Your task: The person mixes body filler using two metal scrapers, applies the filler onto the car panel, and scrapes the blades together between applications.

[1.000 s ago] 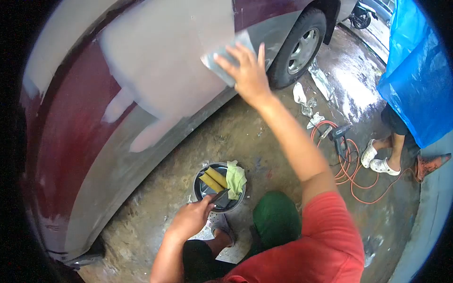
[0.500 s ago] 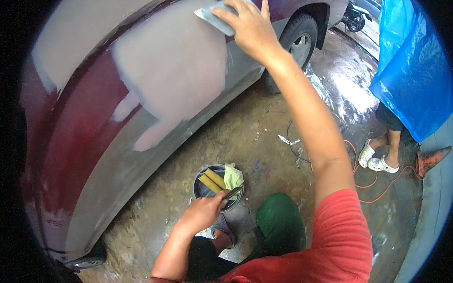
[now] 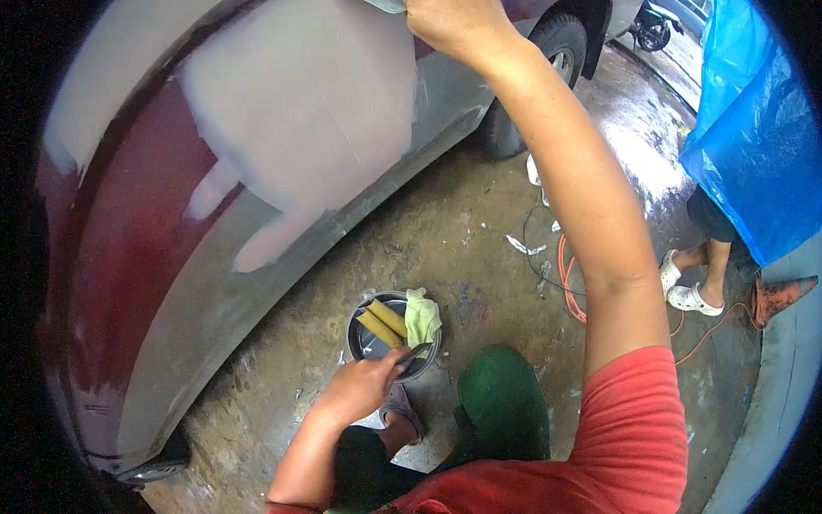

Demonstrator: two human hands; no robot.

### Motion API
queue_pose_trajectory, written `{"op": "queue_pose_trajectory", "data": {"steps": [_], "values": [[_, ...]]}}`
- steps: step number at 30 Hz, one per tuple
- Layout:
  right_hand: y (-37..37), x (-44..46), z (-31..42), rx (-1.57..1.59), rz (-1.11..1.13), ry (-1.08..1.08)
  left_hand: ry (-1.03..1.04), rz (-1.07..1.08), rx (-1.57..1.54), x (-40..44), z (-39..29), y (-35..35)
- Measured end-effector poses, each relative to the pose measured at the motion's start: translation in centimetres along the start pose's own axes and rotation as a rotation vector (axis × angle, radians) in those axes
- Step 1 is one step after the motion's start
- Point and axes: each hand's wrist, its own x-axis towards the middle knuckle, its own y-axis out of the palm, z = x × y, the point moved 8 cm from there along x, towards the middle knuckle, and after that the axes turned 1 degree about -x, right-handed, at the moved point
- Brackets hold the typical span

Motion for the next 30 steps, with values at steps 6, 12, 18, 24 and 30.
{"op": "queue_pose_trajectory", "data": {"steps": [6,12,18,24,30], "values": [[5.4,-7.4,0.5,-0.047,0.05,0.083,-0.052,0.007,0.005,-0.7,2.6,0.5],[13.0,-19.6,3.4,0.111,0.048,0.215,-0.087,0.004,0.0,-1.9,2.4,-0.1],[14.3,-24.0,4.9,0.288,0.226,0.347,-0.023,-0.013,0.0,-1.5,-0.1,0.1],[2.8,-9.7,3.0,0.394,-0.126,0.186,0.043,-0.06,0.007,-1.0,-2.5,0.0],[-1.8,-0.9,3.8,0.124,-0.149,0.027,0.081,-0.028,0.045,-0.7,-3.5,0.3]]}}
